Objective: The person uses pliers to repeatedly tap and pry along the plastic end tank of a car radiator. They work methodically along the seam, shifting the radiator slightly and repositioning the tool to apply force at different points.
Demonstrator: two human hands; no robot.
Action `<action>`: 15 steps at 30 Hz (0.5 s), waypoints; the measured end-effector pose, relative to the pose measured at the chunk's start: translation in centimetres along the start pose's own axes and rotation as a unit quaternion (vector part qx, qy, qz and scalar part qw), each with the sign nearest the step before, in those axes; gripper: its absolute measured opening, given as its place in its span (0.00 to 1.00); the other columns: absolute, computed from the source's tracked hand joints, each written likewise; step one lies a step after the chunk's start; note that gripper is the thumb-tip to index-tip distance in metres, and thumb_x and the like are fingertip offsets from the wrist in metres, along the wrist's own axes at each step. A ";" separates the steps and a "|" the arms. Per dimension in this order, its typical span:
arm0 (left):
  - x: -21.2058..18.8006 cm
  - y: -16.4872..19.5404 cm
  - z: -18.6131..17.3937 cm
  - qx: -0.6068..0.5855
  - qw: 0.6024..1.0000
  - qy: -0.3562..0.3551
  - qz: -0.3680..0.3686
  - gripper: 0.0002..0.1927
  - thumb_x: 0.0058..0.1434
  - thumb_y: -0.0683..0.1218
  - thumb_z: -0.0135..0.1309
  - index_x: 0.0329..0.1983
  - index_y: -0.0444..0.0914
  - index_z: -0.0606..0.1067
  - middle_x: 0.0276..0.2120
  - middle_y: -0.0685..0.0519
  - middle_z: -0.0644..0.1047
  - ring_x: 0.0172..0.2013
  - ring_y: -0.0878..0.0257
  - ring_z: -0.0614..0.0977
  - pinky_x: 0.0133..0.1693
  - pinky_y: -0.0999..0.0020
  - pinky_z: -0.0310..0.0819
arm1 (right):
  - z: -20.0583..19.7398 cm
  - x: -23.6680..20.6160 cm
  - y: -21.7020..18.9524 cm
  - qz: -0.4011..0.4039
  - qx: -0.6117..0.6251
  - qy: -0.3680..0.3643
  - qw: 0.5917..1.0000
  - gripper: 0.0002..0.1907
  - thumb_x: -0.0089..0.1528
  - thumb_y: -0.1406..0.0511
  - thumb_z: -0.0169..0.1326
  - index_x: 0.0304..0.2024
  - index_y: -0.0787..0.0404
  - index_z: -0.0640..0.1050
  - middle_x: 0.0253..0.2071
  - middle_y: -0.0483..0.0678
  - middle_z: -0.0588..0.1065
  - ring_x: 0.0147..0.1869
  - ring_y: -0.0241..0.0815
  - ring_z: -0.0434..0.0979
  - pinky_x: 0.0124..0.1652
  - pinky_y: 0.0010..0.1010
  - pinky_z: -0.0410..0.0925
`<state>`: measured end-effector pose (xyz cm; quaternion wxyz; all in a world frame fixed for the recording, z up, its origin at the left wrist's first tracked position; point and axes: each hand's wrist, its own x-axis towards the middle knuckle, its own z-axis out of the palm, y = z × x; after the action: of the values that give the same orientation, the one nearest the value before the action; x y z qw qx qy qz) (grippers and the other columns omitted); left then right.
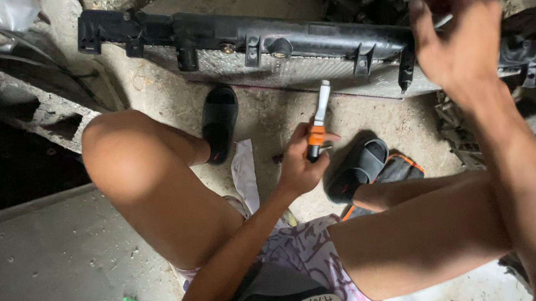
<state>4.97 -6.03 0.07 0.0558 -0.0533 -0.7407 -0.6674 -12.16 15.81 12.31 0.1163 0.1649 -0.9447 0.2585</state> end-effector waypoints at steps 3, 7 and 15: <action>1.4 2.1 -1.1 -0.016 0.984 -0.018 -0.176 0.17 0.66 0.46 0.53 0.57 0.42 0.80 0.41 0.46 0.78 0.39 0.50 0.75 0.43 0.59 0.67 | -1.4 -2.1 -3.1 -0.021 0.095 -0.049 0.994 0.10 0.66 0.65 0.50 0.42 0.66 0.78 0.42 0.58 0.78 0.47 0.48 0.81 0.48 0.41 0.75; 3.4 4.6 -3.0 0.069 0.984 0.018 0.162 0.19 0.81 0.55 0.41 0.68 0.40 0.65 0.59 0.50 0.74 0.57 0.54 0.71 0.65 0.56 0.63 | 1.4 -6.1 -6.9 0.140 0.010 -0.435 0.890 0.36 0.55 0.52 0.69 0.62 0.52 0.70 0.54 0.52 0.75 0.53 0.50 0.80 0.56 0.44 0.69; 3.9 6.4 -2.5 0.079 0.975 -0.159 0.134 0.31 0.82 0.60 0.37 0.78 0.37 0.53 0.70 0.43 0.60 0.64 0.47 0.68 0.68 0.53 0.63 | 11.2 -15.4 -5.9 0.107 0.288 -0.295 0.905 0.16 0.56 0.70 0.56 0.47 0.65 0.76 0.40 0.53 0.79 0.45 0.48 0.80 0.46 0.40 0.73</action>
<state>2.14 -7.87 7.24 0.0309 -0.2529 -0.7764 -0.5764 2.69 9.03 0.87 -0.2490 0.1583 -0.8321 0.4696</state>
